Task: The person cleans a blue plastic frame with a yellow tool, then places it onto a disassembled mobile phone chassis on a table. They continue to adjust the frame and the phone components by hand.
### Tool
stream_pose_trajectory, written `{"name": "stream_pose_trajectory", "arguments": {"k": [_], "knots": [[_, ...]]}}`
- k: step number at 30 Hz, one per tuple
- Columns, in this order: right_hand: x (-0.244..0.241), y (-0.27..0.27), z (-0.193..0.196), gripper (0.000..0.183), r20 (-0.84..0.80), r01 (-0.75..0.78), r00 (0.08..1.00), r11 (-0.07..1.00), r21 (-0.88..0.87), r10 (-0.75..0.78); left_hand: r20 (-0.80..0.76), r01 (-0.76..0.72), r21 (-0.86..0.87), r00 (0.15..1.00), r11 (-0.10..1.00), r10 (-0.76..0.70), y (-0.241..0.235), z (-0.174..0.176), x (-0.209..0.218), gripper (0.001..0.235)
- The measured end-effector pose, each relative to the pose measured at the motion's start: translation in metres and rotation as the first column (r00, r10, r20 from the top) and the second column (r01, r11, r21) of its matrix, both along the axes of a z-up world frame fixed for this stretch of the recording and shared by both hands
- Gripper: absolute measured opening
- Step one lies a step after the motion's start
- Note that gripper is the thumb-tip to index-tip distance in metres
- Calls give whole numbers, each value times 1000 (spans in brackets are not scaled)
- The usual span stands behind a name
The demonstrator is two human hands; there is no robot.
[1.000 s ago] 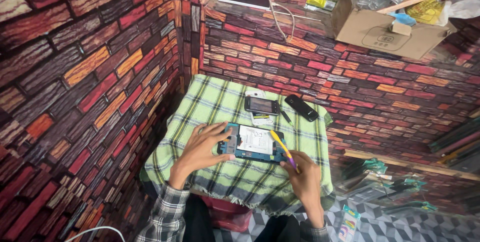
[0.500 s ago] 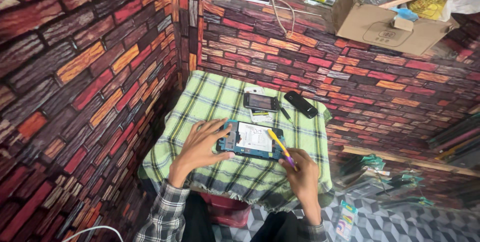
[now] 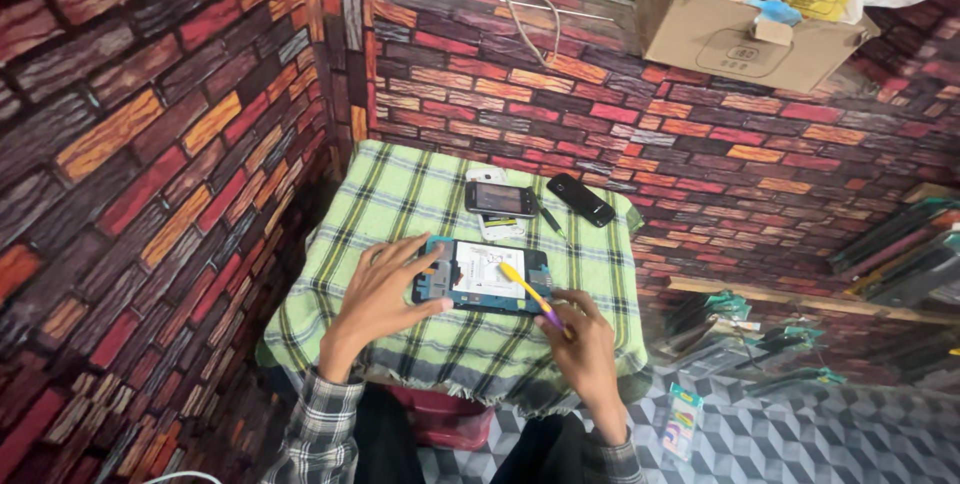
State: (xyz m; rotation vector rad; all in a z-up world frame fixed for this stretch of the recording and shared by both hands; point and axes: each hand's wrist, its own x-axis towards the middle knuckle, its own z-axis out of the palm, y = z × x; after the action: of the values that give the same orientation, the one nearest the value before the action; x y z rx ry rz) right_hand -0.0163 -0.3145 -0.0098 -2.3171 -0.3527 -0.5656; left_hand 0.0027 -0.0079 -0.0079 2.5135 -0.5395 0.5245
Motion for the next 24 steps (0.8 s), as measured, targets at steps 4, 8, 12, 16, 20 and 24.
{"name": "stream_pose_trajectory", "arguments": {"k": [4, 8, 12, 16, 20, 24], "knots": [[1, -7, -4, 21, -114, 19, 993, 988, 154, -1, -53, -6, -5, 999, 1000, 6, -1, 1, 0, 86], [5, -13, -10, 21, 59, -89, 995, 981, 173, 79, -52, -9, -13, 999, 1000, 8, -1, 2, -1, 85], [8, -8, -11, 17, -9, 8, 1000, 988, 152, -6, 9, 1, -5, 1000, 1000, -1, -1, 3, -1, 81], [2, 1, -5, 12, -62, 84, 995, 994, 75, -79, 12, 8, 3, 1000, 1000, -9, -1, 5, -2, 80], [-4, 4, 1, 12, 18, 27, 999, 999, -38, -26, 21, 0, 15, 1000, 1000, 0, -2, 5, -2, 83], [-1, 4, 1, 14, 22, 2, 1000, 988, -156, 2, 49, -5, 29, 999, 1000, 3, -3, 4, -3, 83]]}}
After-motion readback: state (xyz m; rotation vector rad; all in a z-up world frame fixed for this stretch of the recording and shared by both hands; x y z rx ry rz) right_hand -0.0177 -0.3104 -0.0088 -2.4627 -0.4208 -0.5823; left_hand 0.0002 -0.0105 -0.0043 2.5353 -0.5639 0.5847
